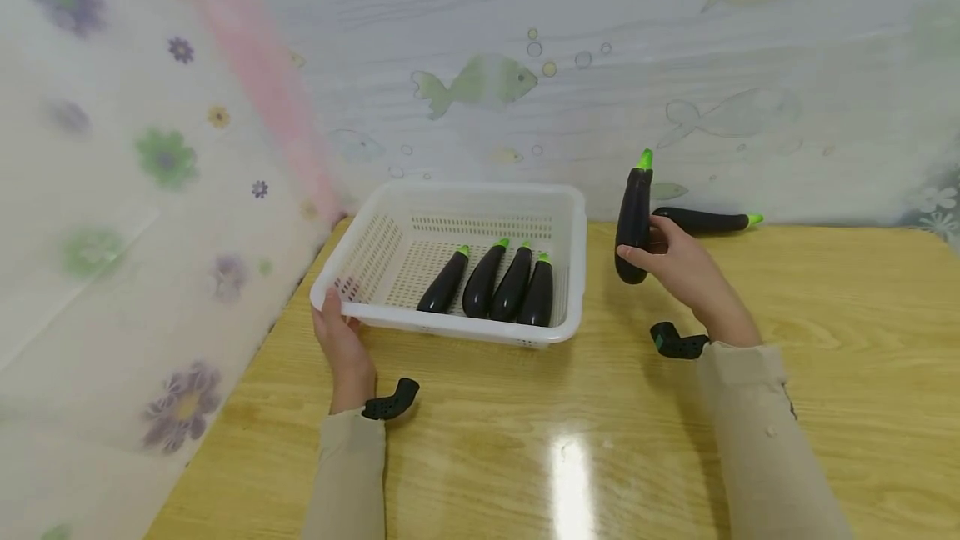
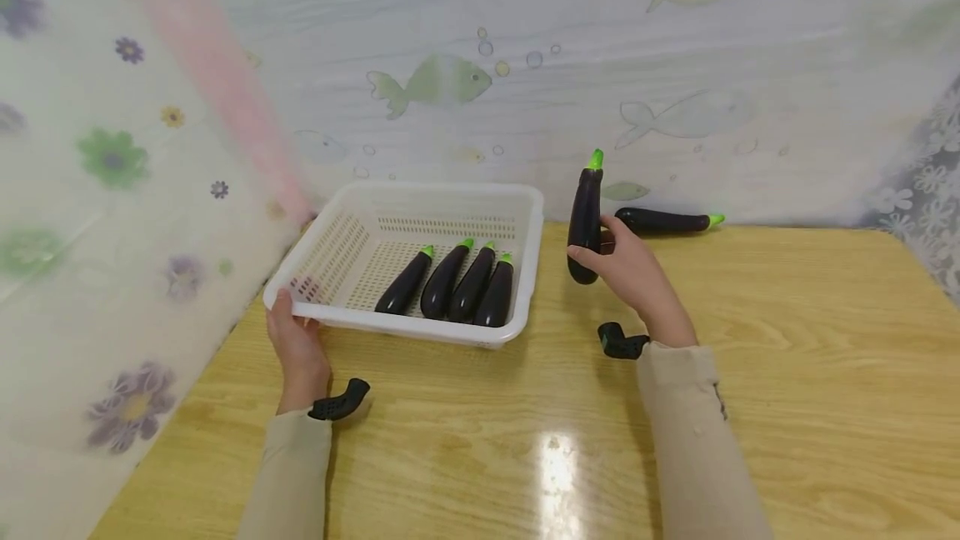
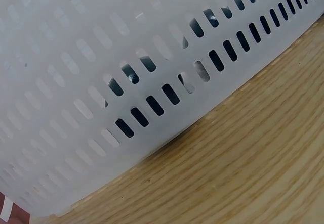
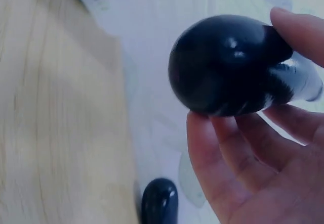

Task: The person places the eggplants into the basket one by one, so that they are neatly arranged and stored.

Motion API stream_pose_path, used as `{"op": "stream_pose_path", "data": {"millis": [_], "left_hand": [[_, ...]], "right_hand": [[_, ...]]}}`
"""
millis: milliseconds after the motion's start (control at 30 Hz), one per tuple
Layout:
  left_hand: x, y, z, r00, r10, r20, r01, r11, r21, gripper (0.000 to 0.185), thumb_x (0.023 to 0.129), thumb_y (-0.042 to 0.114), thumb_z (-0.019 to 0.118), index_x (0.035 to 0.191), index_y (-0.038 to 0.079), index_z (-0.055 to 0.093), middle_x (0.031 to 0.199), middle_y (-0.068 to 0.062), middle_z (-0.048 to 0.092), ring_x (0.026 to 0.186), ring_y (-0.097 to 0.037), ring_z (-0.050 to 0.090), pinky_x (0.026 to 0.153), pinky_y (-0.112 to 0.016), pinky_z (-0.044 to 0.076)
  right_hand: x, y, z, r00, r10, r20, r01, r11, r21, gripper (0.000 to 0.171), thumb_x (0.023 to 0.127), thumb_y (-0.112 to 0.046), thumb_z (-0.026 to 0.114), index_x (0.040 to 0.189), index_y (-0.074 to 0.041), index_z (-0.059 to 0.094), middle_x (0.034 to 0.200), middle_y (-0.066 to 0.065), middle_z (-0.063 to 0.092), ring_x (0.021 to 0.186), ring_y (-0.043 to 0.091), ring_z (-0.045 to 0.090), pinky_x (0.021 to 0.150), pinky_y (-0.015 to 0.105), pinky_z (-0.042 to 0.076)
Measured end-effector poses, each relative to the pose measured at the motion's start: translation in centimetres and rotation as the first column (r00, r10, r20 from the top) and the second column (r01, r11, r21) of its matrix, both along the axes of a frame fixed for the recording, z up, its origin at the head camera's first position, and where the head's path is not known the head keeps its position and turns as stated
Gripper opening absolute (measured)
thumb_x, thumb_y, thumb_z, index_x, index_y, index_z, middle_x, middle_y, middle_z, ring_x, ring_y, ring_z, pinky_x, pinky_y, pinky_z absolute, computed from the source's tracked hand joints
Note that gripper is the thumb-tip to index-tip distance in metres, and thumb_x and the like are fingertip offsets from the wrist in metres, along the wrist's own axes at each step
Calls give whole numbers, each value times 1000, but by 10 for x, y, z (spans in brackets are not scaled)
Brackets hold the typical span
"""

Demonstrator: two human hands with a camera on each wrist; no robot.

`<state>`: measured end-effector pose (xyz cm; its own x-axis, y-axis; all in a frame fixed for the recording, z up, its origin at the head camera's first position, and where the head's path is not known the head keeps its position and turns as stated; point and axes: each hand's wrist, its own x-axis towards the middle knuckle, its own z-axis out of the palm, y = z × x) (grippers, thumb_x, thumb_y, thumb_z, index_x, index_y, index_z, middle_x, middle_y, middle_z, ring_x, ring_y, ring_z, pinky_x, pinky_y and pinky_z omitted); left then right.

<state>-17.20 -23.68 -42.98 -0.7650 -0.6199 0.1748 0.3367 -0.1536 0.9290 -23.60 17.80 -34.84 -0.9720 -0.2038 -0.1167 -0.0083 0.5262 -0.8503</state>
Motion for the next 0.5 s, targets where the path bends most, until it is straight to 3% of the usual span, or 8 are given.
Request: {"op": "stream_pose_path", "data": {"millis": [167,367,500], "left_hand": [[1,2,-1,1000,-4,-6,4,1000,4,42,92,40,44,129,21,42,124,-9,46,110,-28,44,87,-31,35],[9,6,6,1000,-30,-5,30,999,15,42,93,37,41,132,19,39,128,-12,42,114,-30,40,87,-31,33],[8,8,10,998,-49,-43,50,998,23,44,93,36,41,133,17,38,130,-14,40,116,-32,38,88,-31,33]], "right_hand": [[3,-7,0,999,-17,-33,13,995,-103,83,78,-50,60,141,-16,18,132,10,36,117,26,38,94,51,29],[4,-16,0,999,-1,-42,-10,969,-248,85,86,-34,57,142,-29,-6,140,16,23,121,29,35,92,48,35],[4,-21,2,996,5,-92,-36,941,-337,83,89,-27,52,137,-40,-13,143,17,13,123,31,35,87,44,40]]}}
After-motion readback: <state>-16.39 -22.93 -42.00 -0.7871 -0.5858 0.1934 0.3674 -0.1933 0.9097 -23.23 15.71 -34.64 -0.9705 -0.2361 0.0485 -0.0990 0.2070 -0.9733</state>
